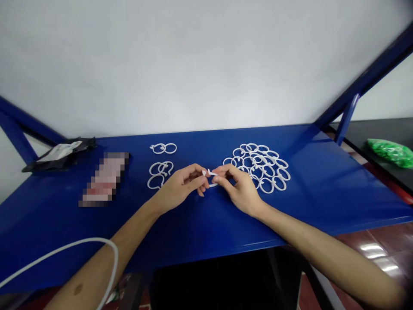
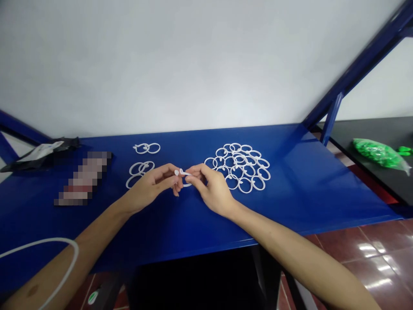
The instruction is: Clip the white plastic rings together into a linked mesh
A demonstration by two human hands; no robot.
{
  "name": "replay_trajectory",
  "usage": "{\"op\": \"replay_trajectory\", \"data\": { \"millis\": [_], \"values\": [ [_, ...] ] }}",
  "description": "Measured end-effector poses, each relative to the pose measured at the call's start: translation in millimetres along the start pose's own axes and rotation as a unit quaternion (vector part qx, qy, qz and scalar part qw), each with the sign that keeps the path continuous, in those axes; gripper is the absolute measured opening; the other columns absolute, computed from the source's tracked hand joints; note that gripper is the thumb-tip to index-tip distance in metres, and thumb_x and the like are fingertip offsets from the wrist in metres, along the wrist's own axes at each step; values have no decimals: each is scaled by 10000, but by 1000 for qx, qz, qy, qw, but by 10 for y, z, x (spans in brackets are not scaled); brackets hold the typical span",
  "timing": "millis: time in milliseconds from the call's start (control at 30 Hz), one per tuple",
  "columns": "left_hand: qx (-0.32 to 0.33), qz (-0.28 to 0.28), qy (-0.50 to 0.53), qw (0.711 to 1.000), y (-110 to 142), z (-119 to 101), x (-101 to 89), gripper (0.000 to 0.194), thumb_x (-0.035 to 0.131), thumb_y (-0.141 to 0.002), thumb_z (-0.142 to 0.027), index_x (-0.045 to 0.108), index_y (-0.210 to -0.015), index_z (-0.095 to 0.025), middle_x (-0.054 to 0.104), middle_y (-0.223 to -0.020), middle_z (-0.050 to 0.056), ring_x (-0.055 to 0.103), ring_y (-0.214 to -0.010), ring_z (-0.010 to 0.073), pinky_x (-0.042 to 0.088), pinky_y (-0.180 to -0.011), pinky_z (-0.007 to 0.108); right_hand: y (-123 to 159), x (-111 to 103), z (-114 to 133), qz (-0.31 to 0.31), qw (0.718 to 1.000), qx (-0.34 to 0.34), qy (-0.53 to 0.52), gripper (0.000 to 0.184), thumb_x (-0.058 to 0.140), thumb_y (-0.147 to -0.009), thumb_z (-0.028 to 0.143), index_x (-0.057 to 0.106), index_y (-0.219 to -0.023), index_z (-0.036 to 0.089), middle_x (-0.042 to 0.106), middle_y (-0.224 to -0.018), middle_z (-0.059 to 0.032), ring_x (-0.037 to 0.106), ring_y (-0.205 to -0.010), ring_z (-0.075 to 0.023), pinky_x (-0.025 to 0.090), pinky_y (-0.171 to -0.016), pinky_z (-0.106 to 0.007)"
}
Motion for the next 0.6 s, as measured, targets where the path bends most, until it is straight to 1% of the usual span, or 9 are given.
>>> {"op": "replay_trajectory", "data": {
  "millis": [100, 200, 267, 333, 433, 533, 600],
  "values": [
    [8, -29, -49, 998, 11, -13, -14, 191, 567, -970, -353, 634, -1040, -189, 715, -843, 9, 656, -681, 128, 560, -700, 281, -3, -1, 13, 5, 1000, 3, 7, 136, 615, -978, 345, 665, -971, 219, 733, -821, 2, 669, -719, -132, 507, -666, -266],
    [35, -61, -142, 987, 29, -41, 8, 167, 569, -970, -314, 689, -1021, -210, 741, -863, 0, 675, -722, 136, 551, -721, 276, -8, -11, 43, 15, 999, -17, 35, 145, 610, -981, 316, 664, -901, 208, 728, -807, -2, 659, -704, -130, 492, -649, -263],
    [79, -86, -208, 971, 46, -58, 40, 152, 581, -966, -281, 719, -991, -222, 758, -891, -3, 695, -773, 149, 551, -762, 285, -2, -18, 65, 20, 997, -41, 57, 143, 607, -983, 285, 661, -878, 205, 729, -825, -7, 661, -725, -133, 495, -674, -269],
    [134, -119, -259, 949, 68, -57, 71, 147, 584, -965, -238, 730, -963, -221, 768, -913, 3, 709, -814, 157, 556, -784, 288, 15, -20, 88, 23, 994, -70, 78, 123, 601, -984, 250, 662, -887, 204, 729, -843, -12, 660, -746, -138, 502, -699, -278],
    [219, -156, -311, 912, 105, -23, 113, 170, 560, -970, -173, 726, -953, -203, 765, -898, 25, 711, -806, 157, 568, -753, 280, 54, -9, 117, 27, 988, -110, 106, 120, 577, -989, 205, 662, -905, 198, 720, -854, -24, 648, -758, -147, 507, -705, -291],
    [278, -158, -346, 882, 124, 3, 139, 200, 532, -980, -144, 724, -973, -200, 757, -868, 34, 697, -780, 154, 575, -734, 282, 79, 5, 133, 36, 983, -132, 123, 160, 541, -1003, 197, 668, -905, 194, 707, -847, -32, 635, -760, -152, 508, -701, -299],
    [292, -156, -354, 875, 122, -11, 135, 204, 526, -986, -144, 722, -998, -201, 753, -857, 33, 687, -773, 156, 575, -735, 287, 72, 2, 140, 35, 984, -123, 126, 159, 555, -1003, 226, 672, -899, 194, 699, -826, -27, 628, -745, -149, 504, -690, -294]
  ]
}}
Point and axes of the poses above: each hand's wrist, its own y-axis away from the middle knuckle, its own x-axis out of the palm, z = x × y, the point moved 3 cm from there along -y, towards the middle knuckle
